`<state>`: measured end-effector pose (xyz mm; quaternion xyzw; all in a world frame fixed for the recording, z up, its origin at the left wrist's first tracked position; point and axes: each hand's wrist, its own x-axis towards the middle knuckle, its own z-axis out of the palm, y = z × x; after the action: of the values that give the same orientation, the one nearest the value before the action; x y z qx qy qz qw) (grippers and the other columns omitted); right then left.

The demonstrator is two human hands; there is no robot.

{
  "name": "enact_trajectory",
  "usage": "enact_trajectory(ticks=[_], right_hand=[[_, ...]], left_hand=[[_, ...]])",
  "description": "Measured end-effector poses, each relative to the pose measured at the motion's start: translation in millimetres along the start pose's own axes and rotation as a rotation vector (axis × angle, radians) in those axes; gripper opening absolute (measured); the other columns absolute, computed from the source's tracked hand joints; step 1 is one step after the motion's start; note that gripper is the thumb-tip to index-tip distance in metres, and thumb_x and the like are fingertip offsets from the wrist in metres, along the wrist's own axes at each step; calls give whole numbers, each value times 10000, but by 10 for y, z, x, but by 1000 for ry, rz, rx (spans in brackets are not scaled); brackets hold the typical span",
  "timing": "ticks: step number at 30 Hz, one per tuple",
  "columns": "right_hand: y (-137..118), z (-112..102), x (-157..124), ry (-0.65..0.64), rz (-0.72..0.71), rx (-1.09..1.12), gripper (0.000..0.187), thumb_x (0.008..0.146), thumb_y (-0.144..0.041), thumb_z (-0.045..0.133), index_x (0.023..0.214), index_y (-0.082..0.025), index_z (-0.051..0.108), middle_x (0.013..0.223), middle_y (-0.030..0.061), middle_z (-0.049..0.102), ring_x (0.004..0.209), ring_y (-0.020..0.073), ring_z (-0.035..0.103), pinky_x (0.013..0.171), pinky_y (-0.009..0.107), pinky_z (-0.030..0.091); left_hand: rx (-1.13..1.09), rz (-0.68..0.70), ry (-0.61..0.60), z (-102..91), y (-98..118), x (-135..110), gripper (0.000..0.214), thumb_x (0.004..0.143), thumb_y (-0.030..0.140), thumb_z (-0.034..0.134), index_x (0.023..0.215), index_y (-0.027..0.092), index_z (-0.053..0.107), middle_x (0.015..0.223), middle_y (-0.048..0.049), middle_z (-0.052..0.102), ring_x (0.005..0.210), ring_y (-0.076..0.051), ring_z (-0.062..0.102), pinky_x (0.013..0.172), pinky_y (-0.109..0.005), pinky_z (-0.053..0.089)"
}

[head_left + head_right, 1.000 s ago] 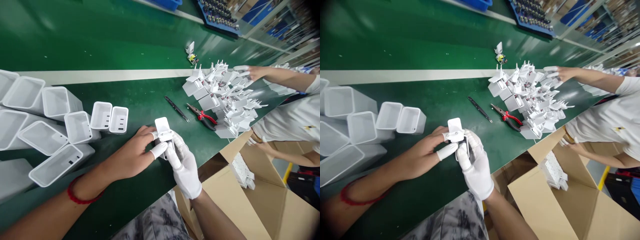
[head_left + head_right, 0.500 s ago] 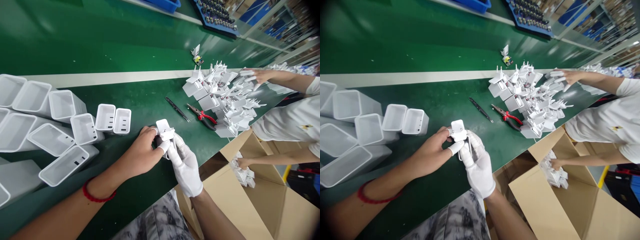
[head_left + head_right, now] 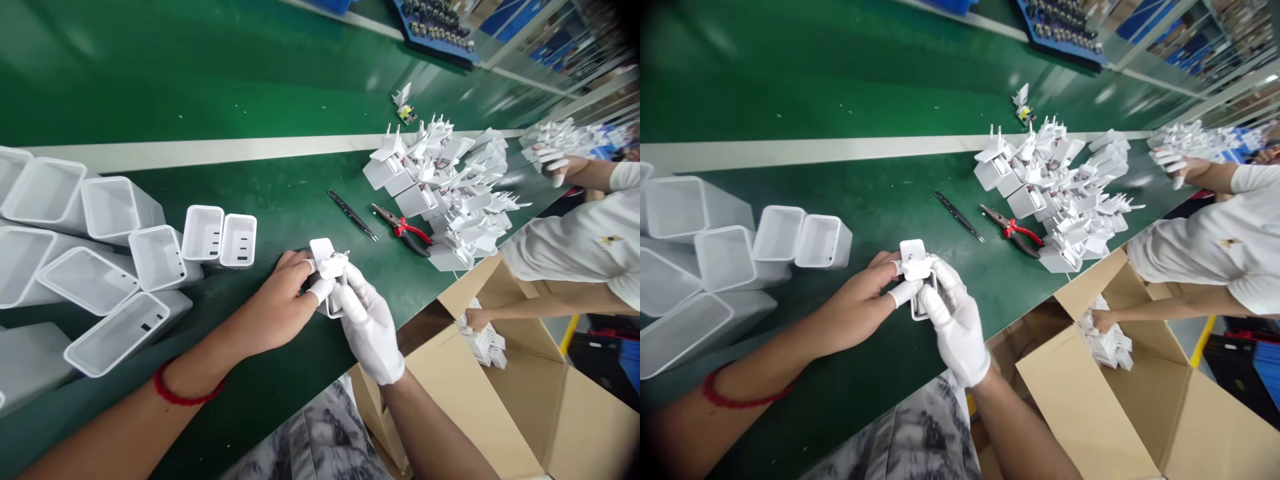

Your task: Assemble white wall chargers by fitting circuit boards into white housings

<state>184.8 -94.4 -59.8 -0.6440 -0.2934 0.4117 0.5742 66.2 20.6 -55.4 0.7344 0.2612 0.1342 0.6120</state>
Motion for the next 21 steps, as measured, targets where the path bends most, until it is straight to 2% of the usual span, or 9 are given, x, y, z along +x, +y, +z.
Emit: enact_trajectory(ticks=[3,6,10,13,15,17,19,21], right_hand=[[-18,47,14,7,-21,-48,414,899,-399,634,1294,-275,614,1405,40,565,1349,273,472,1188,497,309],[-5,105,19,47,-23,-53,391,896,-402,636,1265,-276,637,1385,31,585,1337,280,484,1183,513,310],[60,117,33,113,-11,-51,412,894,-403,634,1284,-272,625,1375,29,597,1322,279,502,1182,525,315],[95,47,9,93,-53,5,445,959,-426,515,1359,-235,558,1382,68,591,1292,275,545,1140,524,388],[113,-9,-45,123,-97,24,476,993,-423,435,1425,-228,477,1393,92,577,1260,273,576,1100,535,433],[135,-42,-109,155,-211,-109,505,947,-404,541,1424,-249,477,1401,97,565,1260,281,572,1092,533,440],[143,-41,-144,159,-349,-341,539,838,-349,705,1353,-273,563,1383,91,577,1270,293,556,1112,517,418],[106,-17,-122,179,-369,-466,466,806,-333,734,1260,-269,646,1334,87,617,1258,293,559,1117,499,413]], left_hand=[[-66,38,-16,-12,-35,10,227,911,284,410,875,210,621,1140,-45,594,1110,-227,451,1025,-411,350],[-114,74,-22,-14,-52,11,236,916,281,425,916,215,651,1161,-37,602,1116,-219,454,1031,-391,338],[-65,71,-10,-1,-57,-3,259,928,283,413,962,213,660,1159,-46,606,1100,-228,457,1025,-410,346],[-5,66,10,19,-61,-24,271,936,297,410,958,193,660,1160,-67,598,1127,-242,446,1057,-439,337],[33,68,31,33,-62,-40,283,945,323,416,970,182,660,1160,-77,598,1148,-253,441,1065,-454,337],[46,97,55,43,-70,-54,285,946,316,420,994,176,664,1159,-81,605,1153,-261,443,1059,-463,343],[30,140,79,47,-96,-61,276,941,305,432,984,180,674,1151,-78,614,1146,-264,456,1055,-461,345],[-75,165,121,45,-146,-64,274,933,318,450,987,186,683,1154,-76,618,1142,-259,486,1058,-443,350]])
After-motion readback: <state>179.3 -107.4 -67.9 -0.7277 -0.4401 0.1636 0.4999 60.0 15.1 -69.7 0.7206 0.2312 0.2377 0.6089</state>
